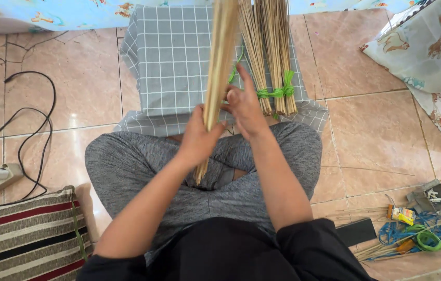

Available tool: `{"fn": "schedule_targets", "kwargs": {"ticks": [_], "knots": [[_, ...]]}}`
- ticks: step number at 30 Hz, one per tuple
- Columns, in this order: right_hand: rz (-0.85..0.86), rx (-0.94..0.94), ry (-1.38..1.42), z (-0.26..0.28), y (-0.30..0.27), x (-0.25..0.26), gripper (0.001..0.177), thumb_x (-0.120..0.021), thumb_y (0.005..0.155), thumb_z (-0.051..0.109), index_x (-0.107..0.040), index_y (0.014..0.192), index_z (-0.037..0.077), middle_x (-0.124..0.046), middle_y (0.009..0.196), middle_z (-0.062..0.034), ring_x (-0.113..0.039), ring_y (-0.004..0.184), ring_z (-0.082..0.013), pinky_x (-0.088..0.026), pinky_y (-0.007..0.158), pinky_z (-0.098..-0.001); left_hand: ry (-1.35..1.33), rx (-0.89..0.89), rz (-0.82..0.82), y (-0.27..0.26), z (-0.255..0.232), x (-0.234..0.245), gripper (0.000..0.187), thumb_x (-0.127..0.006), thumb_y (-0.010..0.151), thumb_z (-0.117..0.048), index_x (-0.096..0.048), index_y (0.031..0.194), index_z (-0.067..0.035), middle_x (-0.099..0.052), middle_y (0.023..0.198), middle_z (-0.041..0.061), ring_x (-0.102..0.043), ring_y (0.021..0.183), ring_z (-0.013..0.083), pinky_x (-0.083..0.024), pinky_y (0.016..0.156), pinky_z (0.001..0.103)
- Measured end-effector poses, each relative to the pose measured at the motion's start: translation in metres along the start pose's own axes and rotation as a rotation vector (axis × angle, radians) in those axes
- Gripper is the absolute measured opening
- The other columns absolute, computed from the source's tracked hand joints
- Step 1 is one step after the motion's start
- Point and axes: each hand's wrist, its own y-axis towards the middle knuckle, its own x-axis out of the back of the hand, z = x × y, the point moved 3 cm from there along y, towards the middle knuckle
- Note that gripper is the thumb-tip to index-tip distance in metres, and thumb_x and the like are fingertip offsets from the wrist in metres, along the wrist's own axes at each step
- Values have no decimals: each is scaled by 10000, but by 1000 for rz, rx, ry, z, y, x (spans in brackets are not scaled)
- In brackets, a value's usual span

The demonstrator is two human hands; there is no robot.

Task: Bundling and tying thin bamboo sticks with green plastic strips while sitting on the floor.

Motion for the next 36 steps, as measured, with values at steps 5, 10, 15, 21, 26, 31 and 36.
{"fn": "schedule_targets", "kwargs": {"ticks": [5,10,15,21,26,31,36], "knots": [[191,115,45,63,15,-54,658,-773,897,42,-450,1468,92,-662,751,-54,-639,618,-174,-541,556,-291,166,-238,-17,9,-9,1,442,-651,867,-158,-563,1286,-49,-764,947,150,-760,782,305,-589,634,418],[217,433,-203,126,34,-84,335,-689,1020,-51,-574,1316,53,-592,713,-20,-546,545,-123,-499,524,-255,-7,-654,-293,35,-59,19,637,-771,861,-77,-250,1224,-27,-612,1014,148,-707,852,236,-580,754,357],[118,650,-250,150,35,-107,76,-679,1016,18,-638,1006,81,-626,795,-38,-575,616,-136,-543,589,-274,67,-705,-234,61,-86,30,429,-766,815,-101,-497,1149,-94,-696,902,82,-673,724,238,-511,633,381],[42,585,-338,104,65,-85,107,-745,954,53,-653,898,59,-654,757,-27,-635,662,-124,-553,644,-245,54,-592,-80,117,-39,39,195,-731,803,-54,-683,975,24,-715,773,94,-630,635,170,-507,562,320],[41,516,-355,62,84,-67,188,-727,969,6,-610,1102,67,-644,788,-34,-655,689,-131,-563,675,-253,-73,-516,-81,134,10,26,239,-768,789,-82,-688,990,21,-737,801,97,-656,683,161,-538,599,306],[36,551,-445,46,98,-71,305,-764,941,27,-602,1187,108,-669,961,-44,-668,877,-138,-588,827,-271,-44,-543,-256,135,20,29,259,-747,786,-122,-702,990,31,-731,742,127,-639,612,213,-514,551,369],[28,592,-503,47,102,-80,209,-738,935,37,-600,1085,85,-635,839,-11,-596,630,-112,-549,656,-256,-66,-548,-339,137,24,27,269,-730,832,-118,-680,1045,38,-732,754,139,-645,601,213,-510,541,368]]}}
